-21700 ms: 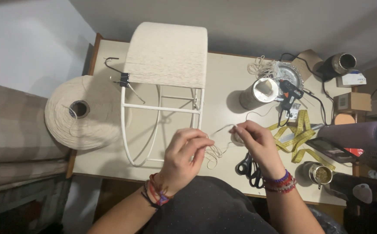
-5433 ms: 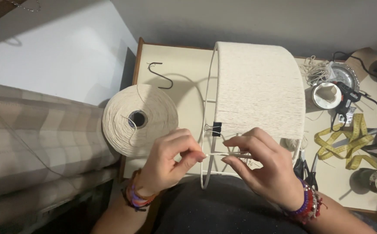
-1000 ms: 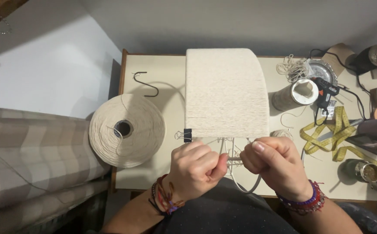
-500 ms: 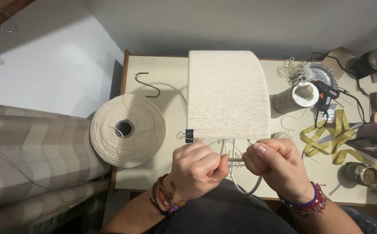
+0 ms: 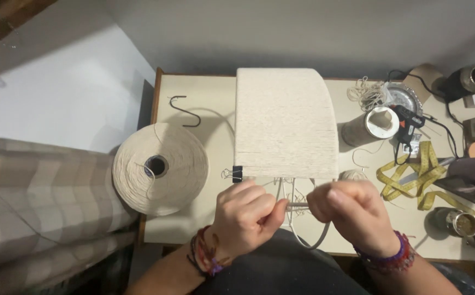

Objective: Wrapping twine around a wire frame to create a lampshade

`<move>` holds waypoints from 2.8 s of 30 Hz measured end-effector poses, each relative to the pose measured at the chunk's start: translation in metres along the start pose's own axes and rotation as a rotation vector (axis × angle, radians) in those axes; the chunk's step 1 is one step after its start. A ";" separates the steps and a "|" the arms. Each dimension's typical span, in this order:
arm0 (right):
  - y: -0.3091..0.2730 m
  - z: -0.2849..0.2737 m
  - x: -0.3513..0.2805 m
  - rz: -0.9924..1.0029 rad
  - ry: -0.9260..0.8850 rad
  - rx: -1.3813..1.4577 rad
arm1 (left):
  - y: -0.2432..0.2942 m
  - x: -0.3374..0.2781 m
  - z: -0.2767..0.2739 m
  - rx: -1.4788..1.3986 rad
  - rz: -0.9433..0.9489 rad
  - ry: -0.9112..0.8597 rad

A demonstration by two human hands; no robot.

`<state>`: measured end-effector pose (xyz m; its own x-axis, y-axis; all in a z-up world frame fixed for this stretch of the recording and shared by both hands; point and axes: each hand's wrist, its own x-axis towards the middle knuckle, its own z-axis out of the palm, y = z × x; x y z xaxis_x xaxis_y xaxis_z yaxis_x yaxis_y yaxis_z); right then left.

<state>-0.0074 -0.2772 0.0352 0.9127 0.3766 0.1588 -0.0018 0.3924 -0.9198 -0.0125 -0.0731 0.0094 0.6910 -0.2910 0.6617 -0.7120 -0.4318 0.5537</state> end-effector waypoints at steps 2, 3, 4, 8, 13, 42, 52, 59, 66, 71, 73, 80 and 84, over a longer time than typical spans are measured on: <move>-0.006 0.001 0.000 -0.059 -0.055 -0.057 | 0.004 0.004 -0.002 -0.049 -0.036 -0.012; -0.009 0.002 0.001 -0.118 -0.120 -0.114 | 0.005 0.006 -0.003 -0.091 -0.073 -0.018; -0.008 -0.001 -0.002 -0.120 -0.120 -0.118 | 0.007 0.008 -0.007 -0.093 -0.070 -0.017; -0.005 -0.002 -0.006 -0.353 -0.270 -0.291 | 0.013 0.012 -0.017 -0.297 -0.169 -0.084; -0.011 -0.001 -0.009 -0.516 -0.384 -0.616 | 0.013 0.013 -0.018 -0.325 -0.210 -0.132; 0.310 -0.255 -0.241 0.875 0.878 -2.164 | 0.005 0.011 0.011 0.198 0.087 -0.085; 0.227 -0.228 -0.205 1.264 1.035 -1.156 | -0.004 0.008 0.001 0.119 0.133 -0.022; 0.128 -0.153 -0.209 0.899 0.962 -1.407 | -0.003 0.014 -0.006 -0.003 0.079 -0.044; 0.040 -0.051 -0.151 0.164 0.672 -1.341 | 0.002 0.022 -0.010 -0.232 -0.036 -0.007; 0.024 -0.015 -0.114 0.099 0.459 -1.077 | 0.000 0.020 -0.016 -0.373 -0.195 -0.050; 0.020 -0.011 -0.106 0.111 0.399 -0.984 | -0.002 0.017 -0.015 -0.432 -0.230 -0.058; -0.010 -0.018 -0.089 0.273 0.084 -0.766 | 0.003 0.022 -0.026 -0.553 -0.281 -0.107; -0.019 -0.019 -0.089 0.332 -0.019 -1.078 | 0.000 0.021 -0.028 -0.565 -0.285 -0.148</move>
<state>-0.0806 -0.3337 0.0324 0.9263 0.3439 -0.1541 0.1192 -0.6552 -0.7460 -0.0017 -0.0553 0.0374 0.8437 -0.3637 0.3948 -0.4258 -0.0057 0.9048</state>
